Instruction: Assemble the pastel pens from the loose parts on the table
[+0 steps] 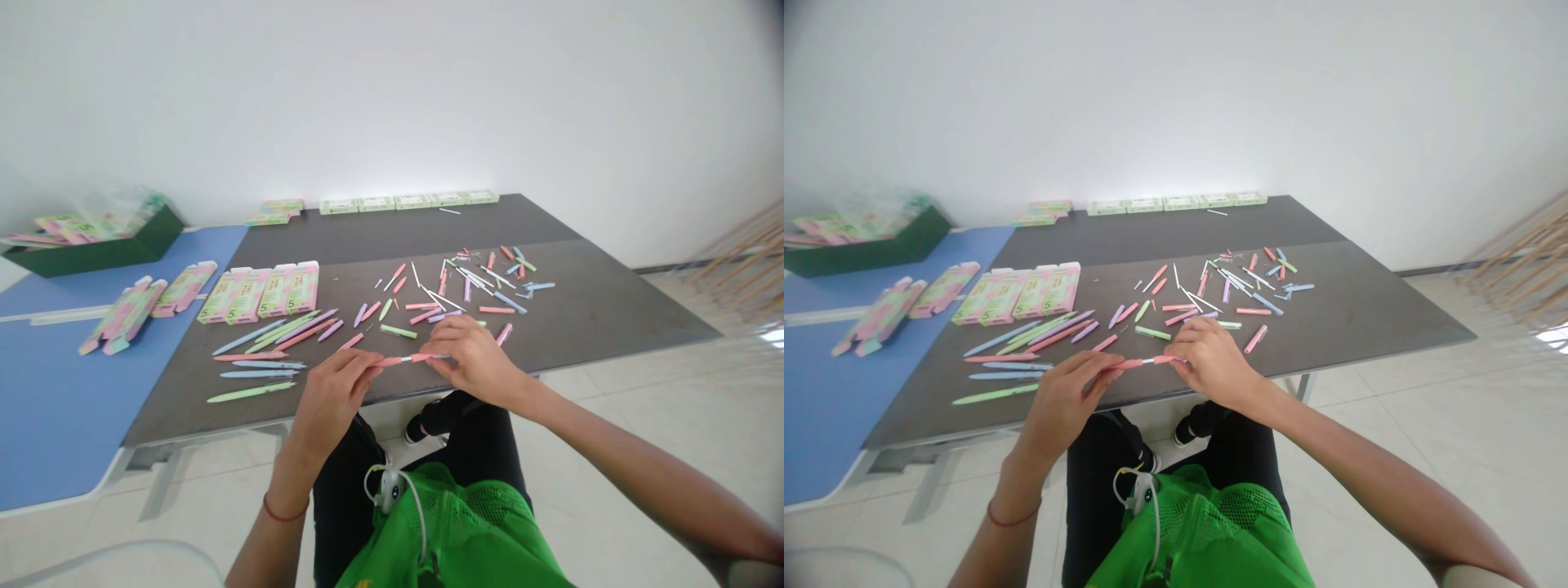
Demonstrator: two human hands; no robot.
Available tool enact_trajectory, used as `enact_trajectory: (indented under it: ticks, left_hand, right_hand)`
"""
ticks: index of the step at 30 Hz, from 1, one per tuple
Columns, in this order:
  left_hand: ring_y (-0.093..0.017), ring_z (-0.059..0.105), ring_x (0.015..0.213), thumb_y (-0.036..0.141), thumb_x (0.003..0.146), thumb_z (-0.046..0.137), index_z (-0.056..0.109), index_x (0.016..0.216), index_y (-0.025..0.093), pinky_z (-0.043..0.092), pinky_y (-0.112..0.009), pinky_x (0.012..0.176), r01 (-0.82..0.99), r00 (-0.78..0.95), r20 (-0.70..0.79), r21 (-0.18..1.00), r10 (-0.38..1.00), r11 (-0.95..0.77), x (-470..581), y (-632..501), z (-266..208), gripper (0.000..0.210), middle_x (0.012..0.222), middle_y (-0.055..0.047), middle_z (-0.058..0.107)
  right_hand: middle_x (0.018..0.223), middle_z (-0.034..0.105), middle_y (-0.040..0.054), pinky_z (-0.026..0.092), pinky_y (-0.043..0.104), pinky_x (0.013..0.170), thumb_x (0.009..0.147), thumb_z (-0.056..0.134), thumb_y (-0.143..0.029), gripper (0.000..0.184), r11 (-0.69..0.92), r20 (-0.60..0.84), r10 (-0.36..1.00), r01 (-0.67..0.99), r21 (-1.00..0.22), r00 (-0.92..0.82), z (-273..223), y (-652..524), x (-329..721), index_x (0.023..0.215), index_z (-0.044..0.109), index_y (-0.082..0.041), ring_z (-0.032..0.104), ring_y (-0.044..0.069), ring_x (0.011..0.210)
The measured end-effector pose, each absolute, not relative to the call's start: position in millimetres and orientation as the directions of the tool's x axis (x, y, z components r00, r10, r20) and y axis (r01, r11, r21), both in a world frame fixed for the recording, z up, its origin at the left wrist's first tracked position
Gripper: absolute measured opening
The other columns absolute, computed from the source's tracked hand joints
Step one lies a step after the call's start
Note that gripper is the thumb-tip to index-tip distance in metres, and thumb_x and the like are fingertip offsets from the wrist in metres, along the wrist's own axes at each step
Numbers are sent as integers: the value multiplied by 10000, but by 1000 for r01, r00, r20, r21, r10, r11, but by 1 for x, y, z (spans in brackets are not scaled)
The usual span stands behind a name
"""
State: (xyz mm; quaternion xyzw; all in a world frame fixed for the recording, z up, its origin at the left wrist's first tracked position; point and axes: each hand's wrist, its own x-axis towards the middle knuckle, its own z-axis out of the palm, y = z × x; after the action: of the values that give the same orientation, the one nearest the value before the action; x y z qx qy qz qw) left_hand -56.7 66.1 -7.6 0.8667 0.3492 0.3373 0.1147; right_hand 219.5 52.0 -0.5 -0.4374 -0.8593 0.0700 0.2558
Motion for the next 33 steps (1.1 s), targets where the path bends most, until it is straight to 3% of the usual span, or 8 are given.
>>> enact_trajectory:
  ticks: [16, 24, 33]
  left_hand:
    - [-164, 769, 711, 285, 993, 694, 805, 983, 203, 621, -259, 738, 416, 343, 443, 719, 828, -557, -43, 60, -16, 139, 897, -22, 836]
    - [-185, 802, 885, 224, 935, 783, 825, 1006, 221, 618, -271, 868, 313, 363, 529, 706, 767, -635, -44, 66, -18, 83, 990, -30, 850]
    - [-183, 812, 855, 267, 957, 766, 825, 1004, 212, 647, -268, 850, 266, 313, 448, 805, 837, -530, -40, 60, -17, 94, 983, -32, 849]
  right_hand:
    - [923, 761, 98, 420, 451, 955, 1003, 608, -186, 203, 687, 415, 708, 695, -214, -572, 14, 46, 206, 1052, 803, -161, 596, 292, 1003]
    - [883, 753, 92, 410, 442, 948, 999, 595, -169, 197, 687, 404, 715, 682, -252, -571, 13, 49, 206, 1013, 792, -166, 587, 281, 958]
    - [832, 718, 74, 428, 372, 852, 1049, 539, -199, 251, 683, 401, 717, 688, -244, -570, 12, 45, 201, 1014, 784, -159, 604, 228, 797]
